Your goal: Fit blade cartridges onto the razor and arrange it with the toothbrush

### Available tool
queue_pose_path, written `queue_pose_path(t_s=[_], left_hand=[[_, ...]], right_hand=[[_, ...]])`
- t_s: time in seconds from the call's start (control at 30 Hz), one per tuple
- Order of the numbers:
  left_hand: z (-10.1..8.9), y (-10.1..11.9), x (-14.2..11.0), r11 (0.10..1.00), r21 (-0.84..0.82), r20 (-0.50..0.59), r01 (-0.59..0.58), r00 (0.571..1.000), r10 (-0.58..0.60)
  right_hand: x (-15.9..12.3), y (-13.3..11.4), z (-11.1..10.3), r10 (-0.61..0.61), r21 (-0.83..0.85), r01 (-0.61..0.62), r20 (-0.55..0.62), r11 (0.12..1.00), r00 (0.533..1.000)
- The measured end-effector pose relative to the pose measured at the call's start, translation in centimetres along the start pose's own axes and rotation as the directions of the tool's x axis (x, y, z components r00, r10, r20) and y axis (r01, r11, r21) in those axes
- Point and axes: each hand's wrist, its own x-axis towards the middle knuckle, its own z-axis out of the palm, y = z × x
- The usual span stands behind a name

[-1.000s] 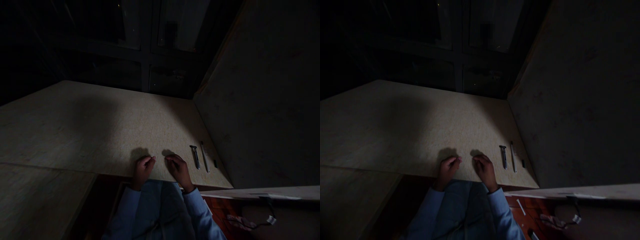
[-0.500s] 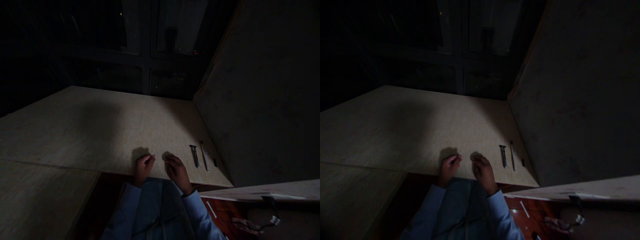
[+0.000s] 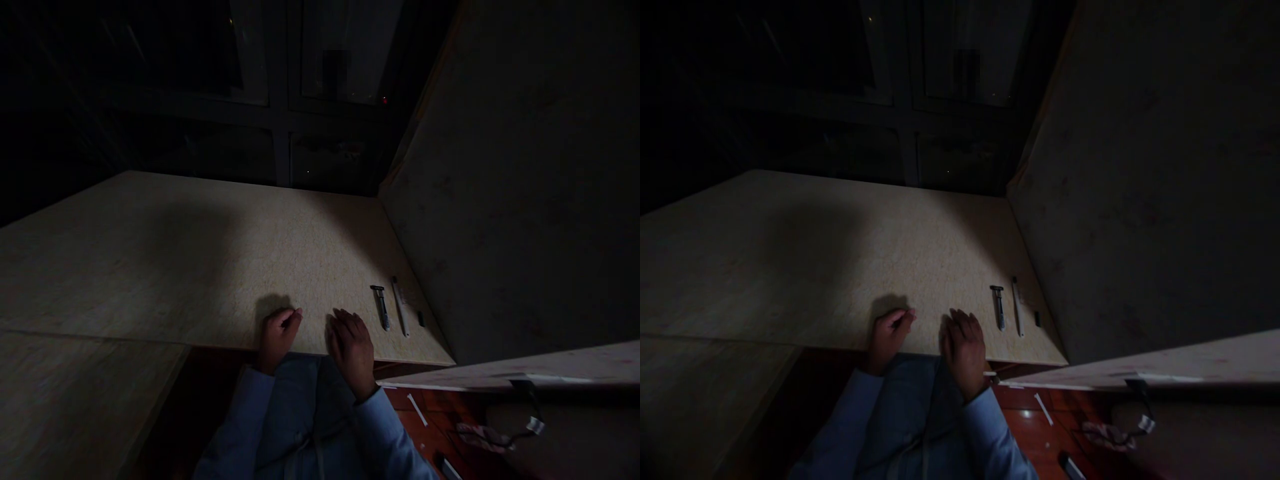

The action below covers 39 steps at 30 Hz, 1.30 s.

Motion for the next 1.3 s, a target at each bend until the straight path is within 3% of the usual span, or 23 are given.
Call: queue_pose_path(t_s=[0.53,0.93,1.17,1.3], left_hand=[[0.0,-0.4,0.0,0.999,0.05,0.017,-0.002,1.0,0.001],[-0.1,-0.1,-0.1,0.999,0.016,0.009,-0.044,0.999,0.044],[-0.1,-0.3,0.0,0.998,0.0,-0.004,-0.069,0.998,0.069],[0.0,-0.3,0.0,0.998,-0.016,-0.008,-0.067,0.998,0.067]], right_hand=[[-0.2,-0.2,0.3,-0.028,-0.032,0.026,-0.063,0.999,0.998],[0.0,-0.3,-0.2,-0.007,-0.007,0.007,-0.018,1.0,1.0],[0.3,0.7,-1.8,0.033,0.241,-0.067,0.144,0.968,0.989],[0.1,1.9,-3.9,0.129,0.476,-0.228,0.231,0.849,0.964]])
